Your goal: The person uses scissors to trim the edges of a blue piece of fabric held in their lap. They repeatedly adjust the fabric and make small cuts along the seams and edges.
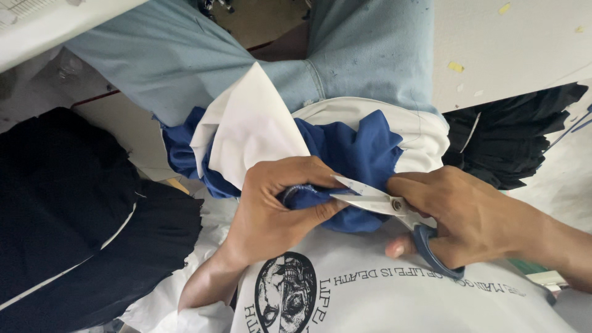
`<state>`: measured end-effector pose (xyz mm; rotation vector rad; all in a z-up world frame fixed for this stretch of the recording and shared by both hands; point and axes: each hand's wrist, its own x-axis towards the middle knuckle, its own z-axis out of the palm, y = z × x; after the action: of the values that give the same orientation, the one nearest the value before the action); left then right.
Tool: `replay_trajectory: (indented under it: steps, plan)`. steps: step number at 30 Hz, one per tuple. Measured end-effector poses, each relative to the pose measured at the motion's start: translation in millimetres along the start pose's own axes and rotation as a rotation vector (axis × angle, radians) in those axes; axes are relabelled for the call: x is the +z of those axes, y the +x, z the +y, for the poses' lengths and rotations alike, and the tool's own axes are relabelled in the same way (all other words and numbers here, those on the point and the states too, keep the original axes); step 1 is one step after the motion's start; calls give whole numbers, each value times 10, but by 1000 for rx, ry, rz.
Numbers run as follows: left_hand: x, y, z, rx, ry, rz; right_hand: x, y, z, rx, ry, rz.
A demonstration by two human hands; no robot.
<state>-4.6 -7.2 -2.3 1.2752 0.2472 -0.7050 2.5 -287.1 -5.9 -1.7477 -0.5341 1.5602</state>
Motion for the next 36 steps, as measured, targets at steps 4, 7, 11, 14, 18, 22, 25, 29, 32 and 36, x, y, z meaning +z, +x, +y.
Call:
replay_trajectory:
  steps: [4,7,11,14,18,22,25,29,32,36]
  plan:
    - [-5,17,33,11,24,-3,-28,21,-44,-4,80,3]
    - [-19,7,19,9,-9,-11,-23,29,-26,101,82,-76]
    - [-26,-7,-17,8,-6,0,-35,66,-33,-1,65,-34]
    - [-41,-4,-2,-9,15,0,2,71,-48,66,74,-37]
    - [-70,-27,-55,-24,-44,-4,-39,123,-61,85,125,-112]
    - [-25,27,3,17,-66,-45,-254,233,-156,-93,288,-49]
    - [-14,57,49,-1,-12,-21,-322,344,-392,-116,347,317]
    - [-31,93,117,26,51,12,-284,303,-383,53,509,415]
    - [-41,58,163,5,-26,28,-225,240,-363,-113,557,485]
    - [-37,96,236,44,-15,-31,-171,178,-287,-211,551,555]
